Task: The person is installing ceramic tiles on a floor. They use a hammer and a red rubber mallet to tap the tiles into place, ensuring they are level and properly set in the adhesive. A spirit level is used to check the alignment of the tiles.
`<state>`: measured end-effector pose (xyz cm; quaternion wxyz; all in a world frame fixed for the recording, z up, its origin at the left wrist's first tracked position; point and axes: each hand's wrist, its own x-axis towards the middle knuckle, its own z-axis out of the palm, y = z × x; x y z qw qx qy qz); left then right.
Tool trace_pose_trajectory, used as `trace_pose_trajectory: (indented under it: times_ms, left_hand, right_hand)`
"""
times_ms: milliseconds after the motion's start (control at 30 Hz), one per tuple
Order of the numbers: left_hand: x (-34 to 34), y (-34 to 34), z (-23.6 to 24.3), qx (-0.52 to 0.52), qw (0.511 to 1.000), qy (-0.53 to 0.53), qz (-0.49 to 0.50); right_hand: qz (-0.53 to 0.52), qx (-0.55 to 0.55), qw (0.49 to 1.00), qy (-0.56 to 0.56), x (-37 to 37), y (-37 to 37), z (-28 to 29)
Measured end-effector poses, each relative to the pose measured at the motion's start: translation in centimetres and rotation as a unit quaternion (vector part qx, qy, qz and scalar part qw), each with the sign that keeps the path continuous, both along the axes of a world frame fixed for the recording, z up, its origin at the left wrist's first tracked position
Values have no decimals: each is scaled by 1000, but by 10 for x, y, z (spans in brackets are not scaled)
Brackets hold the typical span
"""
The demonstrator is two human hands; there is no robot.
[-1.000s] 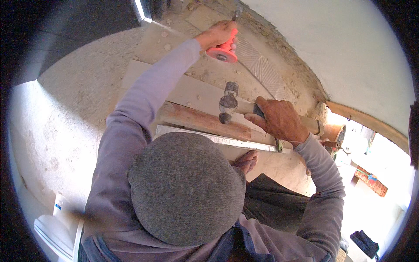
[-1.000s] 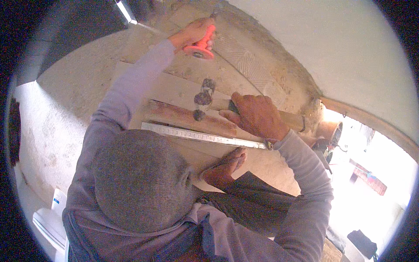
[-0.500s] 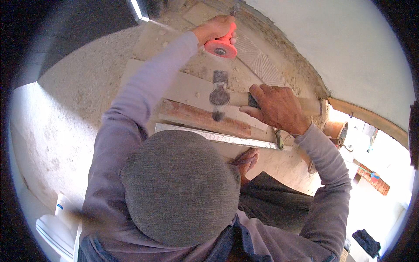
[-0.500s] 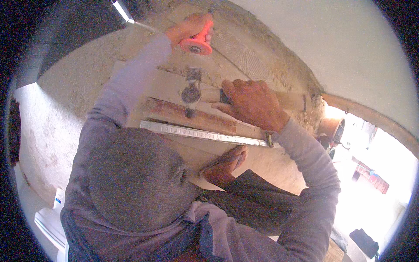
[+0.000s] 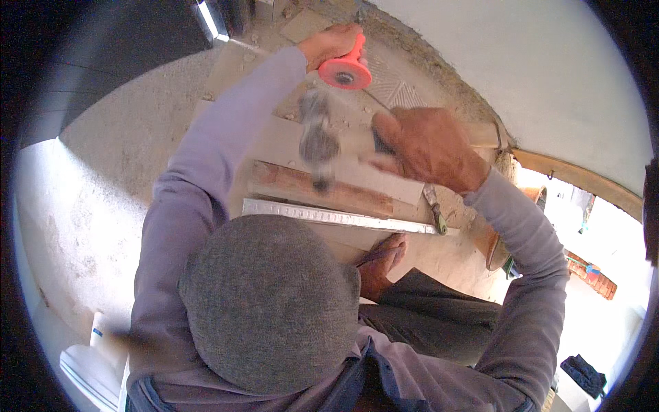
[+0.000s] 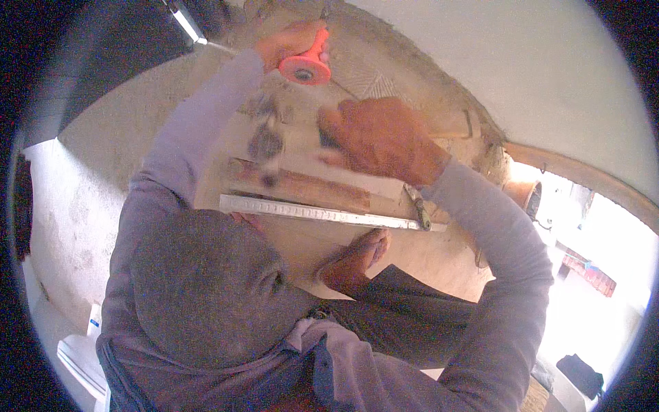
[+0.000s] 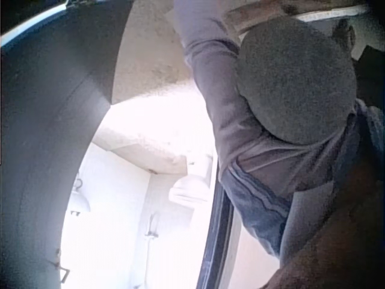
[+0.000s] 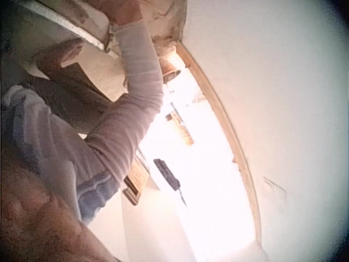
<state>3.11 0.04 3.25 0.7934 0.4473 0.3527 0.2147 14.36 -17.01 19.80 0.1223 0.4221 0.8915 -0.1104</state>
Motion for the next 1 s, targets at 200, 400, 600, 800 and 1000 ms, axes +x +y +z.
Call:
trace_pose_trajectory:
  times_ms: [200, 400, 600, 800, 1000]
  left_hand:
    - [9, 0, -17, 50, 999, 15, -15]
    - [8, -4, 10, 29, 995, 98, 21]
    - [0, 2, -1, 71, 995, 65, 9]
    - [18, -1, 10, 63, 993, 100, 12]
    - [9, 14, -36, 62, 998, -8, -3]
  right_hand:
    - [-84, -2, 995, -59, 32, 20, -11]
    - [101, -35, 994, 9, 9, -18, -2]
    - [-139, -30, 988, -62, 22, 5, -17]
    - [92, -15, 995, 28, 43, 1, -26]
    - [-100, -13, 995, 21, 24, 10, -4]
